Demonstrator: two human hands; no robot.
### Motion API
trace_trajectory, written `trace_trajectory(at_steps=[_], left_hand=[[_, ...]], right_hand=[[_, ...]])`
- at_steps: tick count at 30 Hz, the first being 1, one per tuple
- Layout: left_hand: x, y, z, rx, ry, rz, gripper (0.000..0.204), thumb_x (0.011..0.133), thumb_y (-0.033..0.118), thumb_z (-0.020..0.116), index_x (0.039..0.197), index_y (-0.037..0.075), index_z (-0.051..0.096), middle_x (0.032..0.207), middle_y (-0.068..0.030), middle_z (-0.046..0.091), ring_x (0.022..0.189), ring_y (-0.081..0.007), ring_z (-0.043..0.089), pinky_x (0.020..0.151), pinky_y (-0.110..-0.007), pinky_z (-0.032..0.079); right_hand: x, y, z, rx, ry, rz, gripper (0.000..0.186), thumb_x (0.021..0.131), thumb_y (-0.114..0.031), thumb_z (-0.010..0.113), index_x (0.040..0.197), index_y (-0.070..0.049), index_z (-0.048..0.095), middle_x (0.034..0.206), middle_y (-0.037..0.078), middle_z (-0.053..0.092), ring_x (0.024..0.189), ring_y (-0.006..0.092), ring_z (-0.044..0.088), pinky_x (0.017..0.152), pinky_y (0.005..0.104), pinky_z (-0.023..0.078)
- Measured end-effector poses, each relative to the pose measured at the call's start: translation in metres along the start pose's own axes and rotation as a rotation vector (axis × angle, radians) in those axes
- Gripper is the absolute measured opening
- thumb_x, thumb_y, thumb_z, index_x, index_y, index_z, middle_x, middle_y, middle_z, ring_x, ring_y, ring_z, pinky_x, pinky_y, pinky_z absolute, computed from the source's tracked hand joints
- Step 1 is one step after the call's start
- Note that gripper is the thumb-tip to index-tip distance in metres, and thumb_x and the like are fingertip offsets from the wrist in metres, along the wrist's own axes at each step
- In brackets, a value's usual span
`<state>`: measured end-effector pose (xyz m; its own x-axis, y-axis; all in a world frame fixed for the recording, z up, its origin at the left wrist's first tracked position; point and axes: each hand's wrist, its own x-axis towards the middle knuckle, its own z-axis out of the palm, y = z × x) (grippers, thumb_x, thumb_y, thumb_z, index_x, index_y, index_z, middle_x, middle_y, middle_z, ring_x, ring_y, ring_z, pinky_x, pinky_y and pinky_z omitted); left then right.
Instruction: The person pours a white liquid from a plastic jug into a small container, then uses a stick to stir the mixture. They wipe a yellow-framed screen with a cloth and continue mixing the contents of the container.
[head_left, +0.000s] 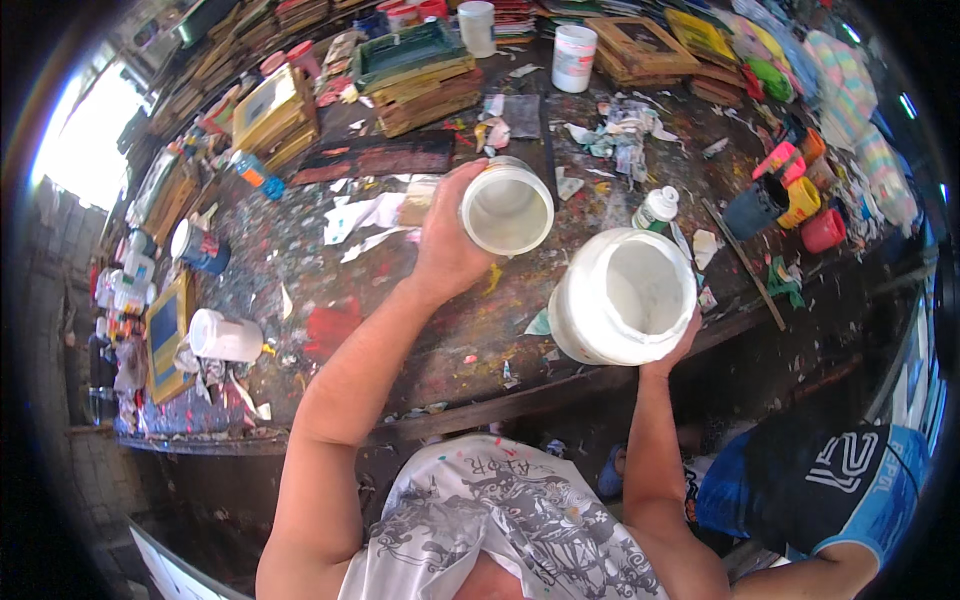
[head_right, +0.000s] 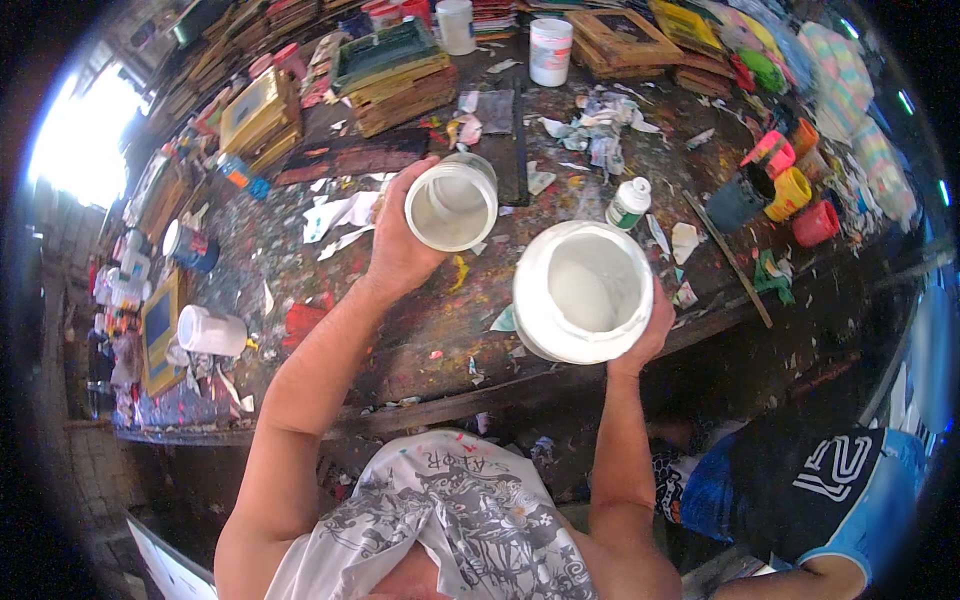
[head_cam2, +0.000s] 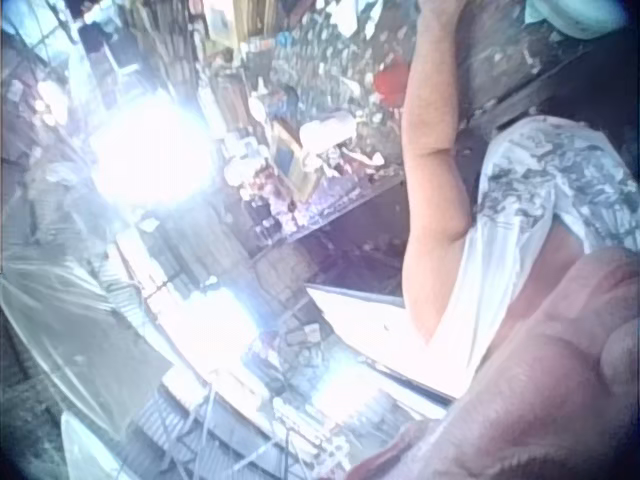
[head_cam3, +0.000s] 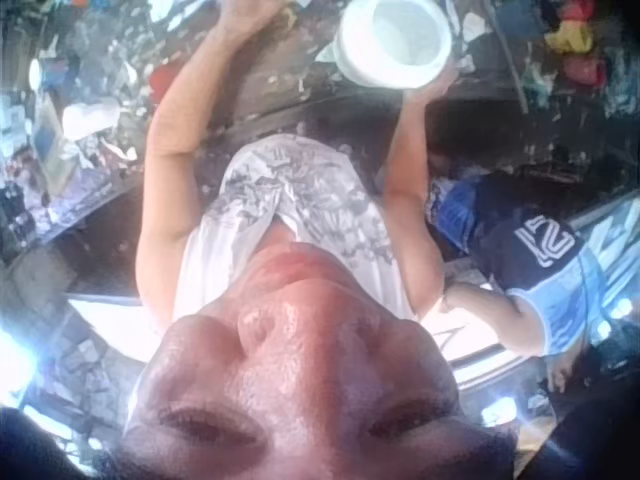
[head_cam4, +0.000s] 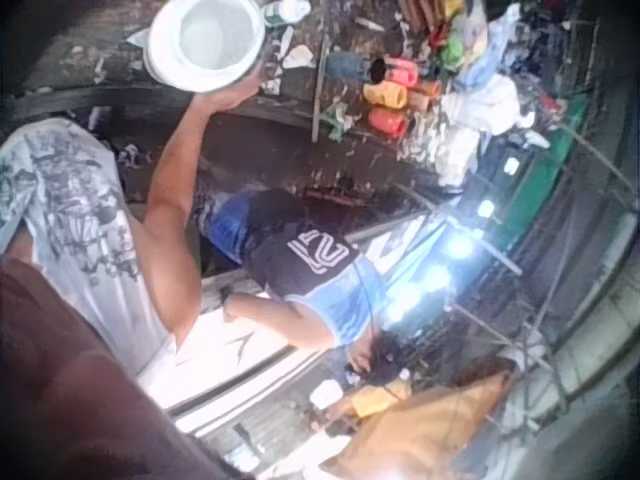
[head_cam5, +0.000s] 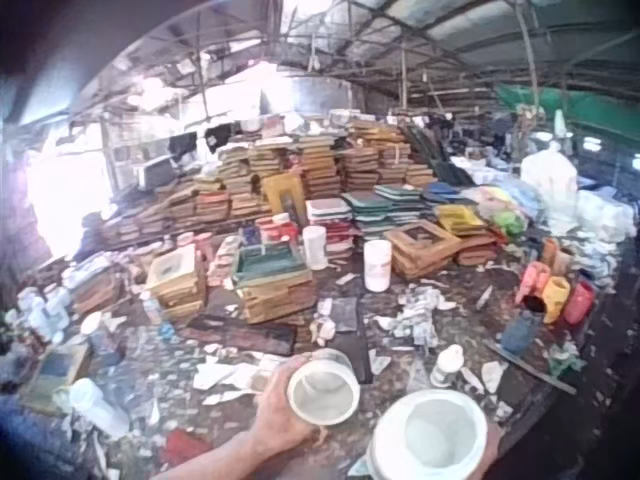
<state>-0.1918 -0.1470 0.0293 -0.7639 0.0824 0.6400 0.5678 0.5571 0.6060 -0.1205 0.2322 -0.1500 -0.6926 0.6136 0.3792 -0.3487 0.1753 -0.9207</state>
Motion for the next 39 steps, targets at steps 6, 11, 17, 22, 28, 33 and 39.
trace_trajectory(at_steps=[6,11,17,22,28,33,39], left_hand=[[-0.035,-0.024,-0.064,0.229,0.005,-0.008,0.094,0.080,0.014,0.100,0.161,0.004,0.054,0.153,-0.0124,0.069,0.139,-0.0297,0.068,0.121,-0.044,0.053],[-0.092,0.005,-0.115,0.062,-0.036,-0.420,0.095,0.074,0.013,0.102,0.156,0.001,0.057,0.147,-0.0131,0.071,0.135,-0.0253,0.070,0.120,-0.042,0.053],[-0.160,-0.007,-0.133,-0.253,-0.079,-0.661,0.097,0.071,0.003,0.101,0.156,-0.002,0.055,0.147,-0.0125,0.070,0.137,-0.0249,0.068,0.121,-0.043,0.052],[-0.184,-0.001,-0.125,-0.150,-0.075,-0.721,0.094,0.073,-0.002,0.099,0.156,-0.002,0.054,0.148,-0.0123,0.069,0.137,-0.0250,0.068,0.121,-0.043,0.052],[-0.193,-0.012,-0.128,-0.360,-0.047,-0.669,0.096,0.077,0.003,0.100,0.160,-0.001,0.052,0.153,-0.0137,0.067,0.141,-0.0268,0.067,0.123,-0.044,0.051],[-0.195,-0.002,-0.165,-0.134,0.052,-0.309,0.103,0.074,0.023,0.110,0.159,0.002,0.055,0.155,-0.0125,0.067,0.143,-0.0261,0.066,0.124,-0.045,0.051],[-0.234,0.018,-0.304,0.198,0.113,-0.293,0.107,0.066,0.022,0.112,0.155,0.002,0.057,0.151,-0.0139,0.071,0.139,-0.0262,0.070,0.121,-0.044,0.054]], right_hand=[[0.038,-0.045,-0.029,-0.512,0.022,-0.325,0.043,0.100,0.000,0.076,0.143,-0.003,0.074,0.141,0.018,0.072,0.134,0.0371,0.066,0.119,0.0488,0.049],[0.141,-0.059,-0.104,-1.240,0.117,-0.477,0.045,0.093,-0.014,0.081,0.138,-0.015,0.075,0.145,0.008,0.069,0.140,0.0365,0.060,0.115,0.0564,0.048],[0.196,-0.056,-0.165,-1.848,-0.278,-0.159,0.048,0.101,-0.019,0.071,0.149,-0.014,0.071,0.152,0.011,0.068,0.148,0.0348,0.060,0.120,0.0550,0.048],[0.198,-0.054,-0.146,-1.861,-0.417,-0.017,0.035,0.099,-0.014,0.072,0.135,-0.011,0.074,0.142,0.013,0.073,0.138,0.0353,0.069,0.117,0.0559,0.051],[0.178,-0.035,-0.133,-1.686,-0.448,-0.115,0.022,0.108,-0.014,0.060,0.121,-0.008,0.077,0.126,0.021,0.078,0.113,0.0424,0.079,0.097,0.0582,0.063],[0.155,-0.035,-0.196,-1.447,-0.304,-0.387,0.042,0.107,-0.009,0.063,0.148,-0.005,0.068,0.141,0.020,0.075,0.129,0.0400,0.074,0.109,0.0520,0.059],[0.070,-0.157,-0.142,-0.793,0.061,-0.201,0.036,0.121,-0.008,0.051,0.151,0.004,0.064,0.130,0.018,0.080,0.109,0.0291,0.081,0.096,0.0415,0.066]])
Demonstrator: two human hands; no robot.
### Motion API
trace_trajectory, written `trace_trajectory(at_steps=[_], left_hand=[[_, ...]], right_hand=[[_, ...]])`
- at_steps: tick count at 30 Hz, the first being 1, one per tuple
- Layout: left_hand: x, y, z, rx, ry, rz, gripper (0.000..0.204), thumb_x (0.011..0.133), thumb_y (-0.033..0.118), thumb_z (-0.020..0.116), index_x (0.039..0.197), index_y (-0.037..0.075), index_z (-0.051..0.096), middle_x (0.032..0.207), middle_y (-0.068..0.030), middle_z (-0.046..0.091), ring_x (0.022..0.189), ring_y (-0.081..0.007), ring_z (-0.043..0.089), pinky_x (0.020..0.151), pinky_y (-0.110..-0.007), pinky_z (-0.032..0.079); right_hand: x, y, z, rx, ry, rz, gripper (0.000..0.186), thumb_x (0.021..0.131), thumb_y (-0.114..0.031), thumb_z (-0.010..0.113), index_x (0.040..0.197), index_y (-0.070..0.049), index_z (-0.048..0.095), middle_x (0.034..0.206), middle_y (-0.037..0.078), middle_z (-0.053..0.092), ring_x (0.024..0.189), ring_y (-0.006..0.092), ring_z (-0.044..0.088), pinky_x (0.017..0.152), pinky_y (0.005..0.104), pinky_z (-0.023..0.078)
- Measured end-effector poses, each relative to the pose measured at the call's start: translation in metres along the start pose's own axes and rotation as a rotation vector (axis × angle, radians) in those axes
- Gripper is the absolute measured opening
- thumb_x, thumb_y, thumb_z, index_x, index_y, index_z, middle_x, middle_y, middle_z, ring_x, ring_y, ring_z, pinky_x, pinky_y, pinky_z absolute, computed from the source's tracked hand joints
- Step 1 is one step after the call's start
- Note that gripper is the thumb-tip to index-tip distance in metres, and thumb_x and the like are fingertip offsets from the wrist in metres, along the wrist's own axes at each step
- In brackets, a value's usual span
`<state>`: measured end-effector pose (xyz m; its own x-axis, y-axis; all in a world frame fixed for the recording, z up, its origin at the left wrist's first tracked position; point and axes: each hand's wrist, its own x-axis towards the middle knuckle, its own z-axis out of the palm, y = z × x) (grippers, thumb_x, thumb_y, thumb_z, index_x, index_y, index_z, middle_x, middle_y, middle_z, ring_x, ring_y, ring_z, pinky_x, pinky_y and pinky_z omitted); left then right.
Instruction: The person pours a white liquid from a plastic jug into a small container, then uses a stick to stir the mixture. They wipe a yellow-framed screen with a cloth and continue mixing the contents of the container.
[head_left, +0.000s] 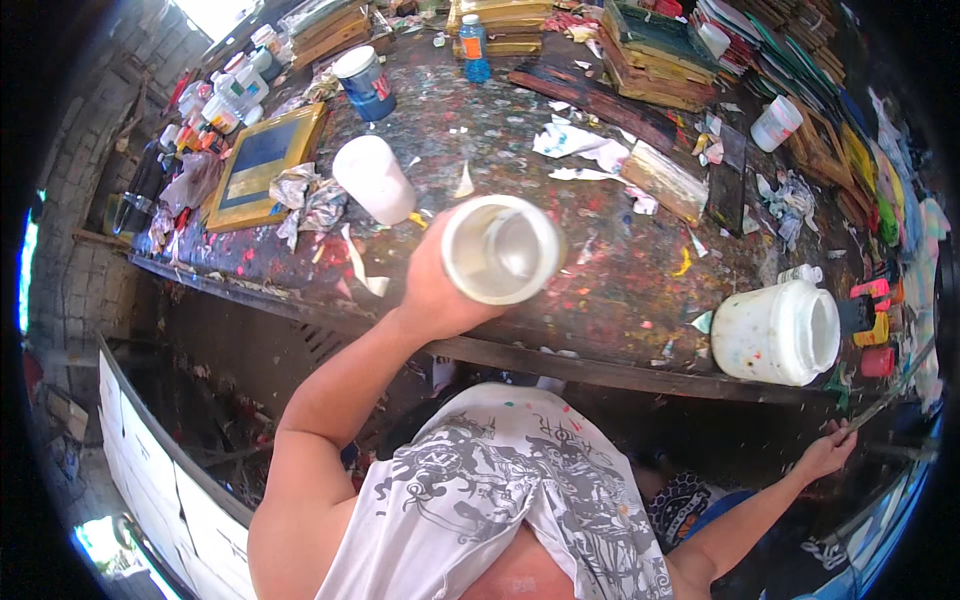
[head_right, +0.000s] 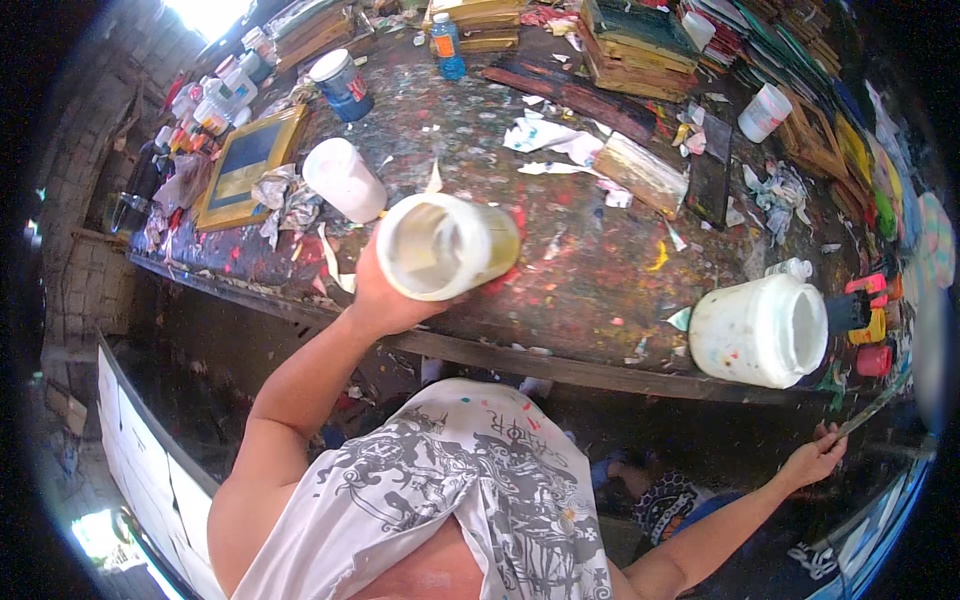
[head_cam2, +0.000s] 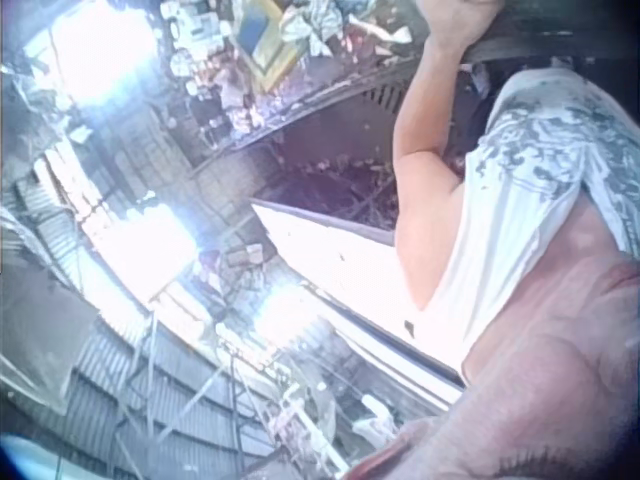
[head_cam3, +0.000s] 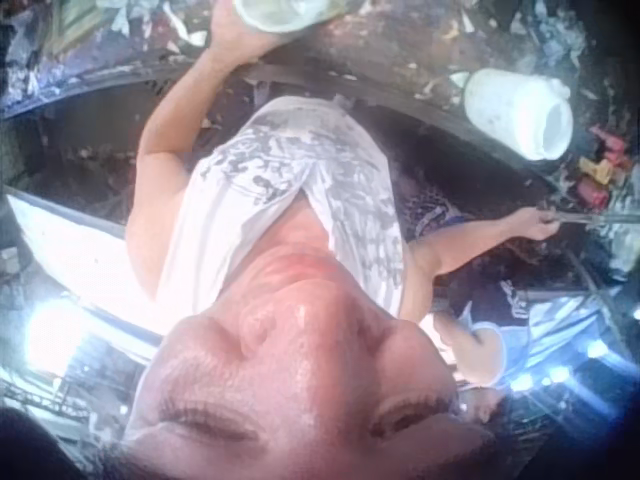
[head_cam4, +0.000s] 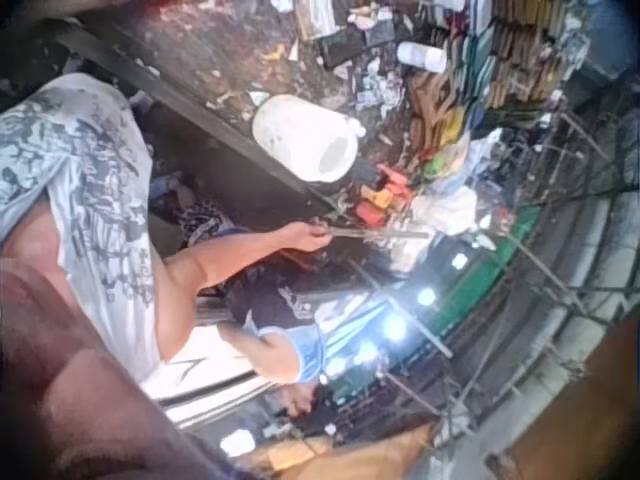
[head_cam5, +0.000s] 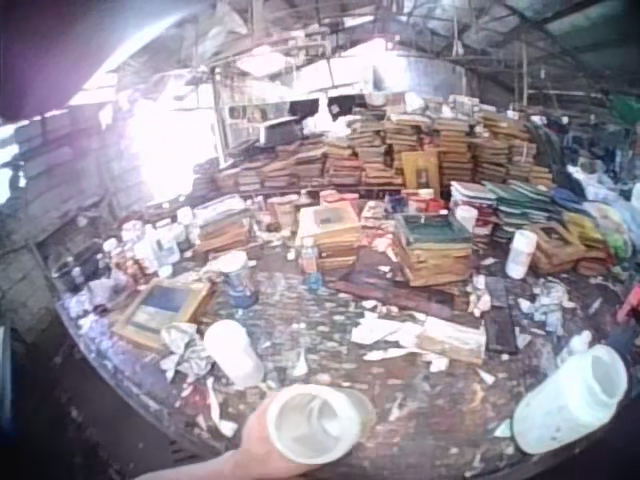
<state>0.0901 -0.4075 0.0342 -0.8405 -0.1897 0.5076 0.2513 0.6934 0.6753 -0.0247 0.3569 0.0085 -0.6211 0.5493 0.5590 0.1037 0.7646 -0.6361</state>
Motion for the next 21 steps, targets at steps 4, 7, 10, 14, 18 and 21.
trace_trajectory(at_steps=[4,7,10,14,18,21], left_hand=[[-0.050,-0.070,-0.073,-0.127,0.097,-0.163,0.109,0.064,0.013,0.112,0.157,0.000,0.056,0.150,-0.0141,0.071,0.137,-0.0262,0.071,0.121,-0.045,0.056],[-0.080,-0.115,-0.117,-0.167,0.176,-0.186,0.103,0.069,0.014,0.110,0.156,-0.001,0.056,0.146,-0.0169,0.071,0.134,-0.0284,0.072,0.117,-0.045,0.057],[-0.105,-0.148,-0.152,-0.235,0.177,-0.288,0.105,0.070,0.011,0.108,0.158,-0.003,0.053,0.148,-0.0174,0.070,0.136,-0.0285,0.070,0.118,-0.045,0.056],[-0.114,-0.161,-0.187,-0.317,0.129,-0.330,0.105,0.071,0.006,0.106,0.159,-0.003,0.051,0.152,-0.0170,0.069,0.139,-0.0291,0.069,0.121,-0.047,0.055],[-0.115,-0.168,-0.196,-0.250,0.057,-0.289,0.106,0.071,0.006,0.105,0.161,-0.002,0.050,0.153,-0.0164,0.068,0.140,-0.0292,0.069,0.123,-0.047,0.053],[-0.106,-0.155,-0.194,-0.150,0.022,-0.187,0.108,0.070,0.008,0.107,0.161,-0.002,0.050,0.153,-0.0160,0.068,0.140,-0.0294,0.069,0.123,-0.046,0.052]], right_hand=[[-0.067,-0.074,-0.008,0.134,-0.097,-0.162,0.035,0.118,-0.005,0.054,0.150,0.002,0.068,0.118,0.013,0.078,0.093,0.0192,0.073,0.086,0.0348,0.062],[-0.154,-0.149,0.001,0.315,-0.375,-0.120,0.025,0.108,-0.006,0.061,0.126,0.001,0.078,0.107,0.006,0.073,0.086,0.0150,0.064,0.078,0.0322,0.055],[-0.236,-0.275,0.024,0.016,-0.571,-0.689,0.009,0.104,-0.007,0.071,0.107,-0.001,0.077,0.093,0.017,0.071,0.080,0.0343,0.070,0.075,0.0440,0.057],[-0.295,-0.357,0.044,-0.039,-0.753,-0.968,0.009,0.095,-0.010,0.081,0.101,-0.007,0.076,0.088,0.013,0.069,0.078,0.0363,0.071,0.070,0.0481,0.058],[-0.298,-0.355,0.065,-0.136,-0.811,-1.095,0.011,0.095,-0.013,0.082,0.100,-0.007,0.074,0.090,0.012,0.069,0.081,0.0351,0.072,0.071,0.0479,0.059],[-0.285,-0.340,0.079,-0.238,-0.759,-1.103,0.012,0.097,-0.015,0.082,0.101,-0.007,0.073,0.091,0.012,0.068,0.081,0.0350,0.072,0.070,0.0474,0.059]])
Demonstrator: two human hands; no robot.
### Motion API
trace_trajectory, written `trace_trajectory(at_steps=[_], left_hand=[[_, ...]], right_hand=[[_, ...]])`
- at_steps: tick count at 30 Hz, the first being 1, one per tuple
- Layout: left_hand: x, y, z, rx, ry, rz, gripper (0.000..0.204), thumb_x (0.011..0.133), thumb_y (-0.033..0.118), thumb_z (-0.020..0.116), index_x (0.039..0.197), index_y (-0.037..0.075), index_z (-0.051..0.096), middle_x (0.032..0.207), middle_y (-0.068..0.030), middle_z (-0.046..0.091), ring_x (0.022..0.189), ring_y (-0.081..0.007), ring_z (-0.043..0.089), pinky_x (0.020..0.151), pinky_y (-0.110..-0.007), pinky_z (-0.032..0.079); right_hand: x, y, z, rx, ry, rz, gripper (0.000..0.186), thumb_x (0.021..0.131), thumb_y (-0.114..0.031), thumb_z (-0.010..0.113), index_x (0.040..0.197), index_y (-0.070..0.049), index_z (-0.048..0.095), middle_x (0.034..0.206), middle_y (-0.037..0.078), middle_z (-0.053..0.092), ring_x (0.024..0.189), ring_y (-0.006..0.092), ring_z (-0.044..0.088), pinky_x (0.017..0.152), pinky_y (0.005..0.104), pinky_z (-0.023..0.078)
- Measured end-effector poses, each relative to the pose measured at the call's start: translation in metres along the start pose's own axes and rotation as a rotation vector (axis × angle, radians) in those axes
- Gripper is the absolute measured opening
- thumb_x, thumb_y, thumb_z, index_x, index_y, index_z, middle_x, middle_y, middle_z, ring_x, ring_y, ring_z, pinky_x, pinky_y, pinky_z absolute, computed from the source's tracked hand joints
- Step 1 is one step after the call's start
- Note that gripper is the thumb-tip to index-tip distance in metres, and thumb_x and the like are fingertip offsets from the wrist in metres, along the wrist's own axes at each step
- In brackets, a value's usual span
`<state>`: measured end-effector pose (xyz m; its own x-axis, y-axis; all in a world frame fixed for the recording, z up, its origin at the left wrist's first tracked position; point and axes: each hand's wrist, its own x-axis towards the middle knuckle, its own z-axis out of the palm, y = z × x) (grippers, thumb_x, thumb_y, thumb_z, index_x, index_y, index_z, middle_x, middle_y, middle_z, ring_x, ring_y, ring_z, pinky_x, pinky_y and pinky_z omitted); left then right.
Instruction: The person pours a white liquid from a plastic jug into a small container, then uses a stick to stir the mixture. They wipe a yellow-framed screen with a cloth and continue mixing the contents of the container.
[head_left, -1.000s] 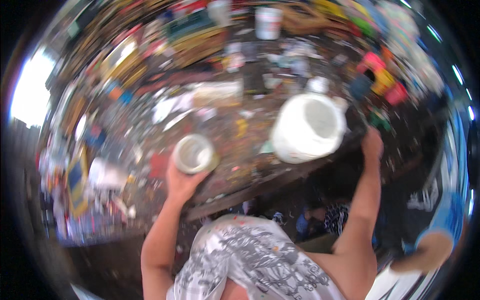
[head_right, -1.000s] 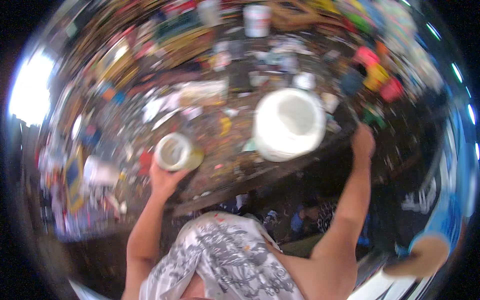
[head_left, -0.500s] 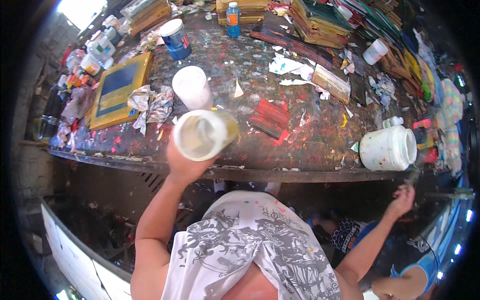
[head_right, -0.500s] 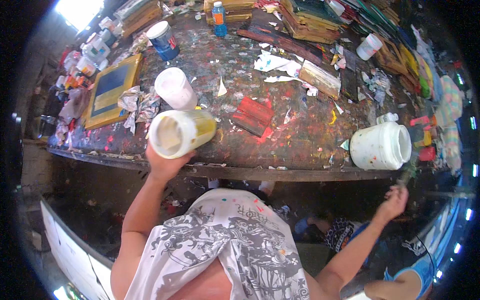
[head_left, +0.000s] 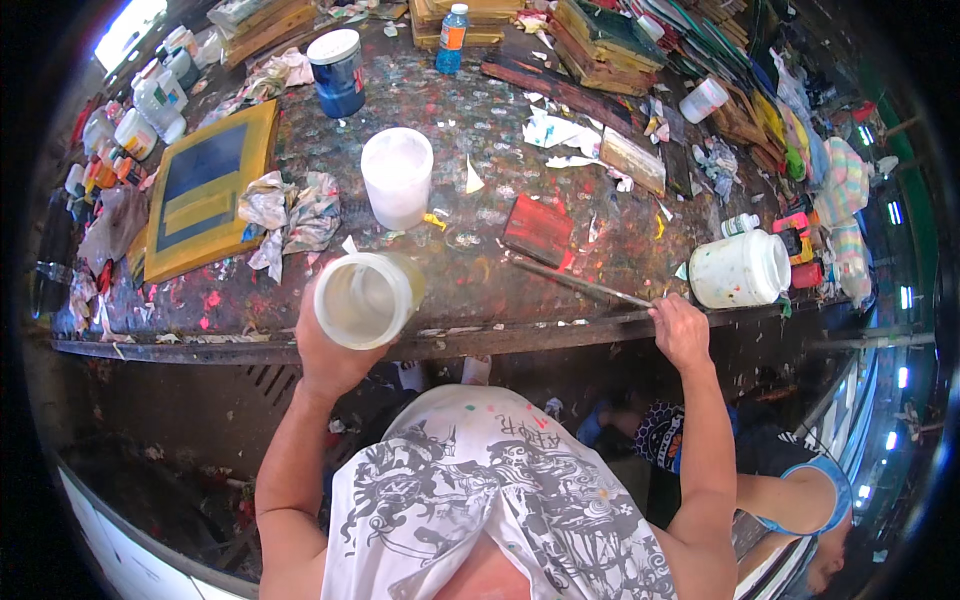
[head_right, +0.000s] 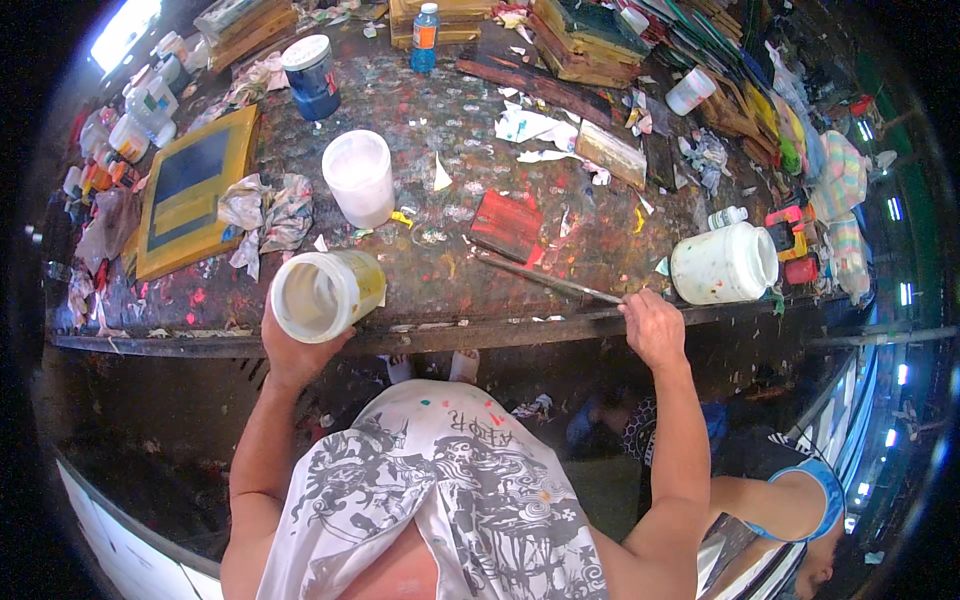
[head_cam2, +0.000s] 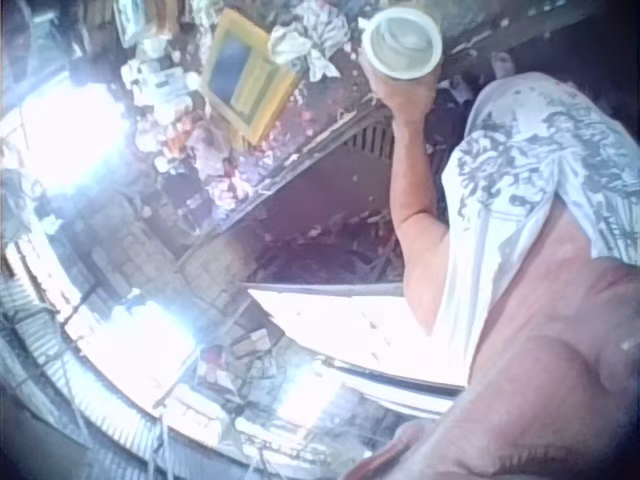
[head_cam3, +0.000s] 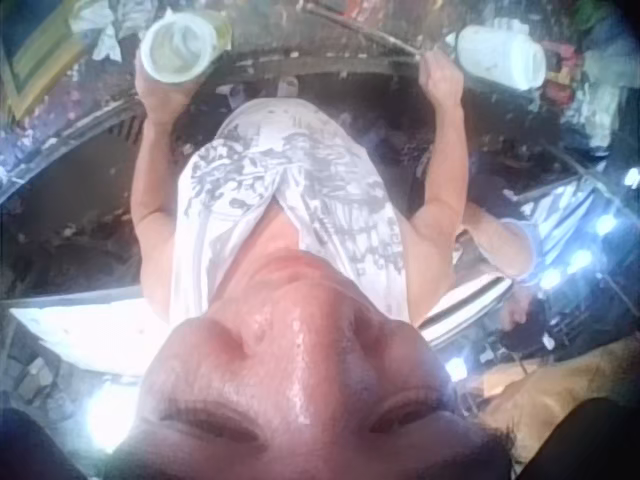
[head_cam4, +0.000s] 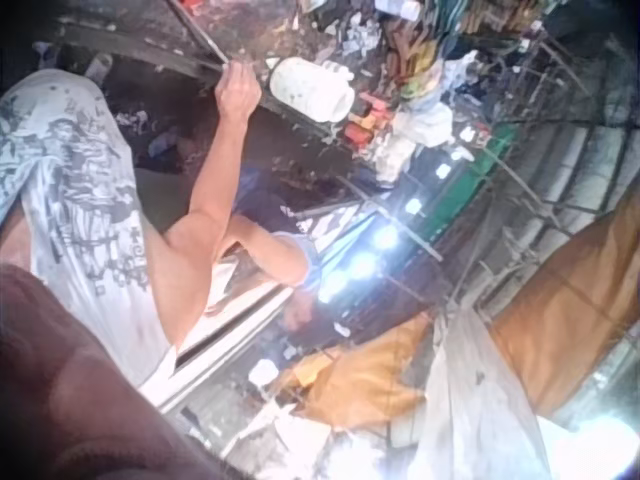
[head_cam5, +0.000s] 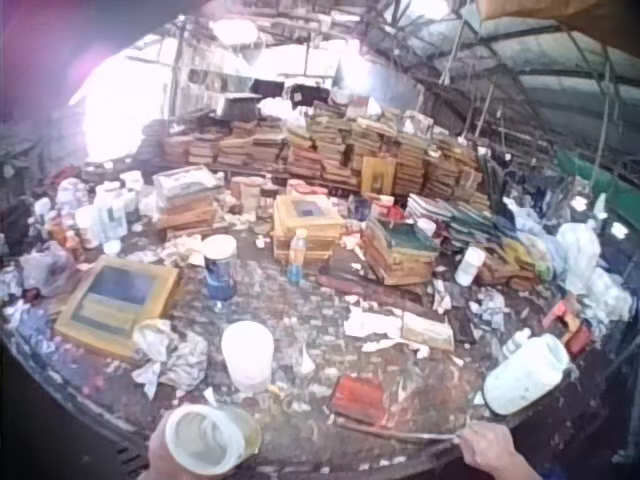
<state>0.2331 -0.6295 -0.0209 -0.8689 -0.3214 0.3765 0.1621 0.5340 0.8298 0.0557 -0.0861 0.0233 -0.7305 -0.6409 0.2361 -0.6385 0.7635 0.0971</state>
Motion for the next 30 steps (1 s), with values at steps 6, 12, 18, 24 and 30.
trace_trajectory(at_steps=[6,12,18,24,30], left_hand=[[0.019,0.017,0.036,-0.015,-0.137,0.107,0.096,0.072,0.016,0.107,0.154,0.001,0.059,0.148,-0.0169,0.070,0.137,-0.0340,0.069,0.119,-0.048,0.053],[0.040,0.036,0.106,0.110,-0.132,0.211,0.093,0.074,0.019,0.107,0.153,0.003,0.059,0.149,-0.0174,0.068,0.140,-0.0358,0.066,0.121,-0.047,0.052],[0.051,0.059,0.132,0.017,-0.237,0.049,0.092,0.075,0.019,0.102,0.155,0.006,0.059,0.148,-0.0188,0.066,0.141,-0.0395,0.063,0.121,-0.049,0.049],[0.051,0.041,0.150,-0.059,-0.231,-0.022,0.101,0.073,0.015,0.102,0.160,0.002,0.053,0.151,-0.0201,0.065,0.144,-0.0380,0.063,0.123,-0.048,0.049],[0.063,0.028,0.177,-0.100,-0.246,0.050,0.106,0.076,0.015,0.100,0.167,0.002,0.048,0.156,-0.0221,0.063,0.149,-0.0400,0.059,0.127,-0.050,0.046]], right_hand=[[0.011,0.021,0.023,-0.119,0.005,0.004,0.016,0.101,-0.022,0.079,0.109,-0.008,0.074,0.094,0.011,0.070,0.084,0.0341,0.074,0.071,0.0469,0.060],[-0.010,0.005,0.039,-0.118,0.075,0.061,0.019,0.100,-0.027,0.080,0.101,-0.012,0.068,0.090,0.008,0.067,0.082,0.0320,0.072,0.070,0.0482,0.058],[-0.021,-0.012,0.043,-0.074,0.114,0.183,0.020,0.100,-0.026,0.080,0.098,-0.013,0.066,0.085,0.008,0.068,0.079,0.0331,0.073,0.069,0.0499,0.059],[-0.029,0.034,0.020,-0.057,0.243,0.650,0.020,0.113,-0.030,0.066,0.108,-0.011,0.071,0.096,0.015,0.080,0.085,0.0409,0.078,0.071,0.0536,0.061],[-0.055,-0.001,0.040,0.046,0.135,0.610,0.024,0.115,-0.032,0.065,0.110,-0.010,0.072,0.098,0.020,0.079,0.087,0.0467,0.076,0.072,0.0564,0.060]])
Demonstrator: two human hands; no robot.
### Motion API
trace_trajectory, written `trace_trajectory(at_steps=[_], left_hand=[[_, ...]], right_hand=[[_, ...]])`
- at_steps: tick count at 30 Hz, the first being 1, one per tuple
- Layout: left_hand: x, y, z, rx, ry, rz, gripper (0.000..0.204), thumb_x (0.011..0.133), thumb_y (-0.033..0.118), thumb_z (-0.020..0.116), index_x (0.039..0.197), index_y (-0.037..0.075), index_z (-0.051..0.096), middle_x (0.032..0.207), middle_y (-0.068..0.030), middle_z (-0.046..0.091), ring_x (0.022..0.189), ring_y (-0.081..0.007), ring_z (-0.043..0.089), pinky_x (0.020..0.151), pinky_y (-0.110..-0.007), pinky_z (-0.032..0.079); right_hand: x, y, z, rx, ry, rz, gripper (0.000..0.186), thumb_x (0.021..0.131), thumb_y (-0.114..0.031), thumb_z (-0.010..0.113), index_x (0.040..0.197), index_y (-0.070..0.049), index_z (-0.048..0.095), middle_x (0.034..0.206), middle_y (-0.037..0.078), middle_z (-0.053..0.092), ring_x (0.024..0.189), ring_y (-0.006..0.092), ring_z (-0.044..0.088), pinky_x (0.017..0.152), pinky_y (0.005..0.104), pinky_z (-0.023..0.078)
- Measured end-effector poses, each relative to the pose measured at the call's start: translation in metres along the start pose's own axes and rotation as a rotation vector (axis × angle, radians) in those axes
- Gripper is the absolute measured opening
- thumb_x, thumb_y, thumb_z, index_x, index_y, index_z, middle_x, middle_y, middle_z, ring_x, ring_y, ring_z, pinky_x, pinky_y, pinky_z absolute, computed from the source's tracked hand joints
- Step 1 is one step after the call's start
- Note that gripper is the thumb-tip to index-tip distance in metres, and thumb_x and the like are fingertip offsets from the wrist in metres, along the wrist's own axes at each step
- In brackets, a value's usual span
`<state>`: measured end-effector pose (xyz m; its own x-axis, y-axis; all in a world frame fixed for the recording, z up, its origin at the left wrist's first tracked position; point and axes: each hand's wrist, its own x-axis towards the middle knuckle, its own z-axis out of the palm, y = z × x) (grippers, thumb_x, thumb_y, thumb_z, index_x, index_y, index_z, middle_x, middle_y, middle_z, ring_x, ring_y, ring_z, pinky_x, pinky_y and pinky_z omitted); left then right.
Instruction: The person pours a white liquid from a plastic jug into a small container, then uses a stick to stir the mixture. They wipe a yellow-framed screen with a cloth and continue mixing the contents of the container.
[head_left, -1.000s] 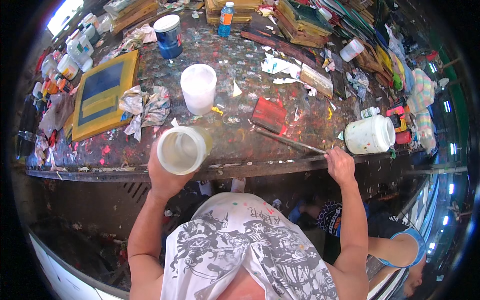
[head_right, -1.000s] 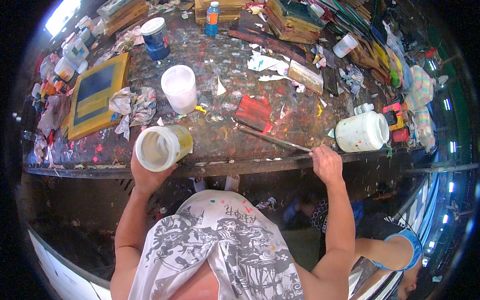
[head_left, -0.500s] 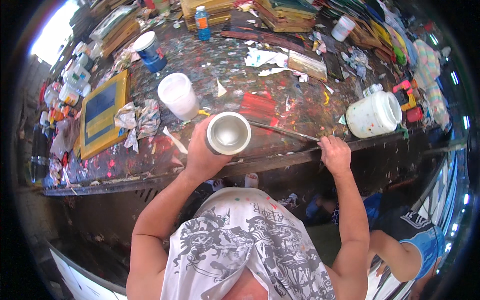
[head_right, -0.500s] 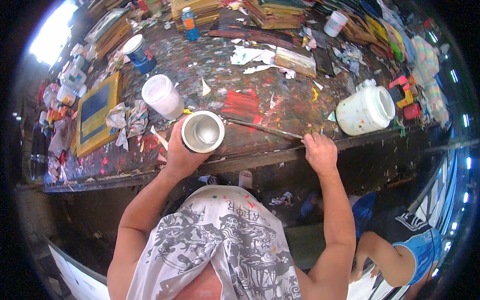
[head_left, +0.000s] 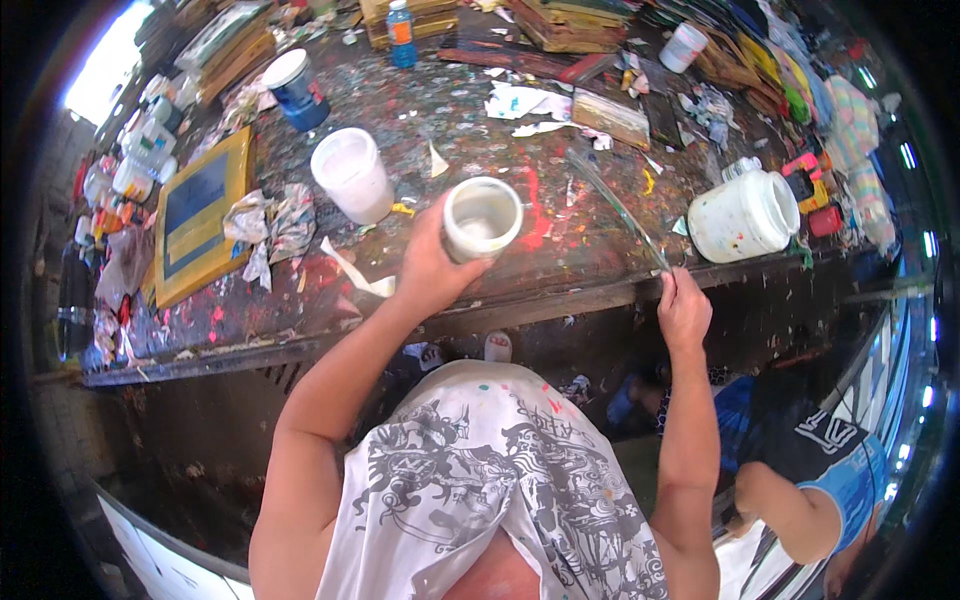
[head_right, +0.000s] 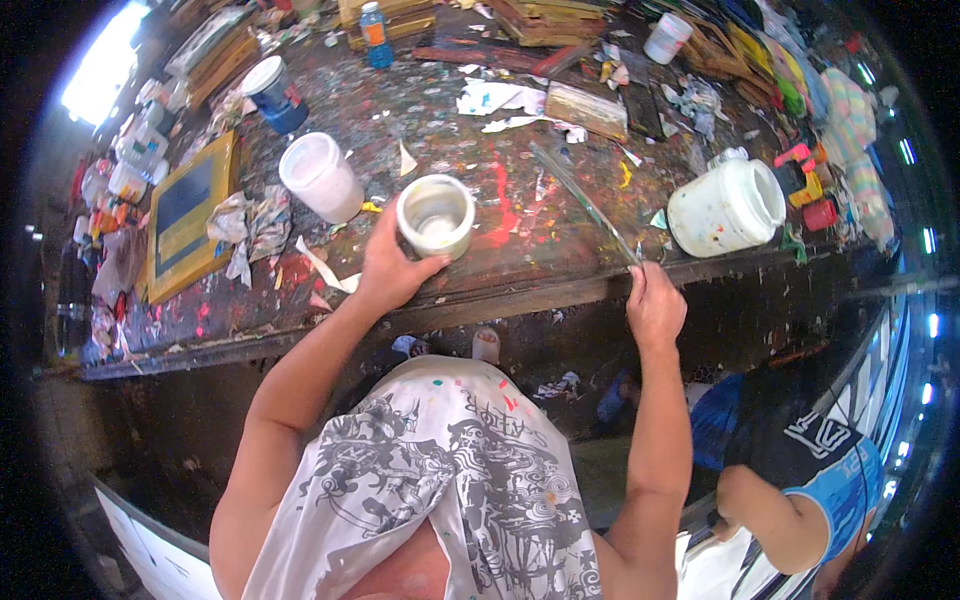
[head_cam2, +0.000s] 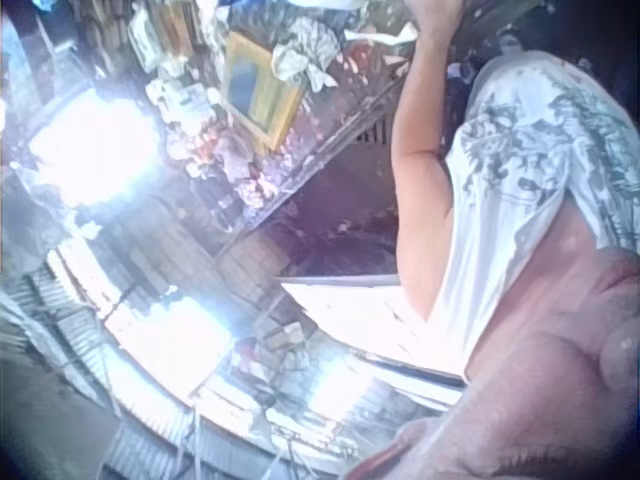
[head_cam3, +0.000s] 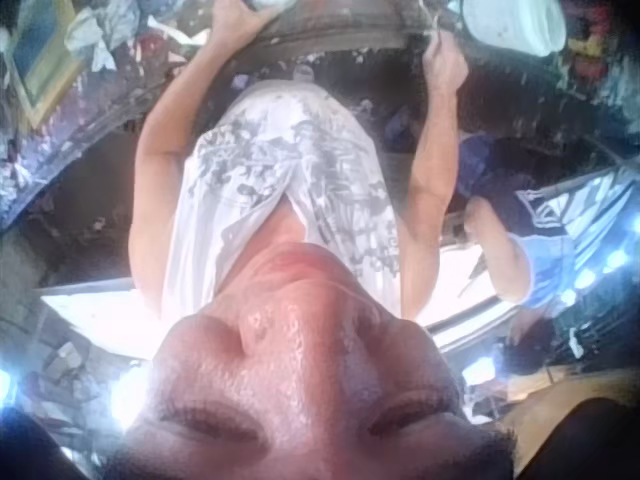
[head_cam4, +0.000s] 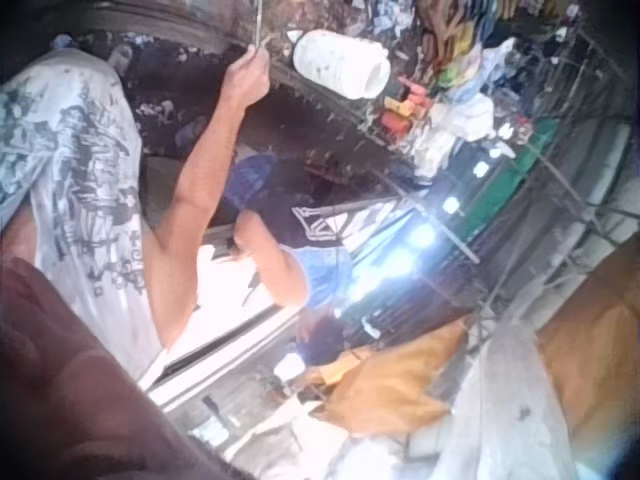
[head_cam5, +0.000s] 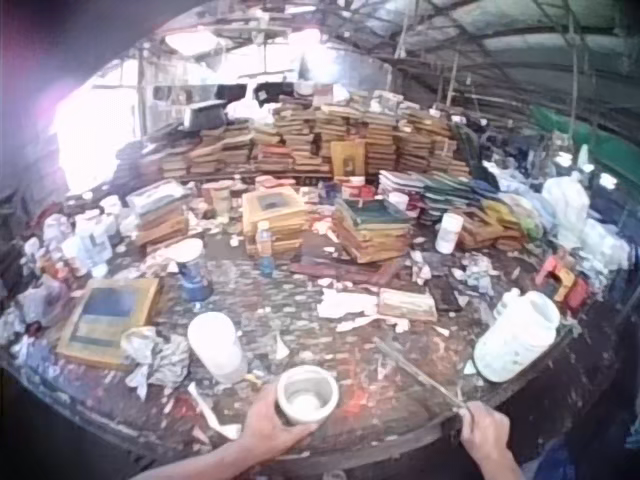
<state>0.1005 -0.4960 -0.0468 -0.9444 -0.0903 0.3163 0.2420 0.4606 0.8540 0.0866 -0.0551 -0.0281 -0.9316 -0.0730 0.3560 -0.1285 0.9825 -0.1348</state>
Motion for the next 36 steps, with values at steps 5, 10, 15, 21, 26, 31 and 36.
trace_trajectory(at_steps=[5,10,15,21,26,31,36], left_hand=[[0.001,-0.021,0.000,-0.124,-0.046,-0.073,0.120,0.077,0.017,0.103,0.175,0.001,0.036,0.160,-0.0231,0.060,0.151,-0.0397,0.057,0.129,-0.051,0.043],[-0.040,-0.033,-0.048,-0.101,0.111,-0.089,0.117,0.080,0.009,0.103,0.174,0.003,0.035,0.163,-0.0172,0.056,0.152,-0.0315,0.056,0.126,-0.047,0.048],[-0.016,-0.078,-0.096,0.059,0.549,-0.249,0.117,0.079,0.012,0.103,0.171,0.001,0.031,0.160,-0.0191,0.054,0.150,-0.0332,0.053,0.127,-0.048,0.044],[0.056,-0.101,-0.094,0.052,0.379,-0.236,0.120,0.069,0.021,0.105,0.169,0.004,0.040,0.154,-0.0190,0.063,0.145,-0.0341,0.063,0.123,-0.046,0.051],[0.049,-0.072,-0.113,0.258,0.343,0.057,0.110,0.070,0.022,0.106,0.163,0.006,0.051,0.156,-0.0175,0.065,0.145,-0.0384,0.064,0.124,-0.048,0.051],[0.057,-0.019,-0.146,0.351,0.220,0.285,0.103,0.070,0.018,0.106,0.159,0.007,0.055,0.156,-0.0168,0.067,0.149,-0.0391,0.061,0.128,-0.050,0.047],[0.077,0.033,-0.168,0.609,0.119,0.511,0.091,0.073,0.016,0.102,0.154,0.011,0.061,0.154,-0.0126,0.070,0.148,-0.0394,0.061,0.125,-0.054,0.044]], right_hand=[[-0.040,-0.010,0.013,0.144,0.015,0.057,0.022,0.114,-0.027,0.066,0.110,-0.008,0.076,0.099,0.023,0.078,0.087,0.0489,0.075,0.072,0.0555,0.059],[-0.081,-0.002,0.002,0.254,0.062,0.030,0.021,0.113,-0.018,0.068,0.119,-0.001,0.078,0.098,0.023,0.078,0.086,0.0459,0.077,0.074,0.0496,0.060],[-0.107,-0.006,0.013,0.462,0.022,0.243,0.020,0.114,-0.015,0.068,0.119,0.002,0.078,0.084,0.015,0.071,0.067,0.0270,0.067,0.065,0.0401,0.054],[-0.085,-0.037,0.003,0.499,0.047,0.072,0.018,0.112,-0.011,0.069,0.118,0.003,0.078,0.083,0.010,0.073,0.070,0.0198,0.070,0.067,0.0364,0.057],[-0.076,-0.036,-0.001,0.552,0.080,0.049,0.015,0.112,-0.007,0.067,0.118,0.004,0.077,0.087,0.011,0.072,0.073,0.0208,0.069,0.069,0.0363,0.056],[-0.080,-0.038,0.006,0.620,0.083,0.040,0.016,0.112,-0.004,0.065,0.119,0.005,0.076,0.090,0.013,0.071,0.074,0.0216,0.068,0.069,0.0365,0.055],[-0.058,-0.049,0.036,0.673,0.225,0.080,0.023,0.114,-0.005,0.065,0.133,0.003,0.074,0.101,0.012,0.077,0.079,0.0170,0.072,0.070,0.0325,0.058]])
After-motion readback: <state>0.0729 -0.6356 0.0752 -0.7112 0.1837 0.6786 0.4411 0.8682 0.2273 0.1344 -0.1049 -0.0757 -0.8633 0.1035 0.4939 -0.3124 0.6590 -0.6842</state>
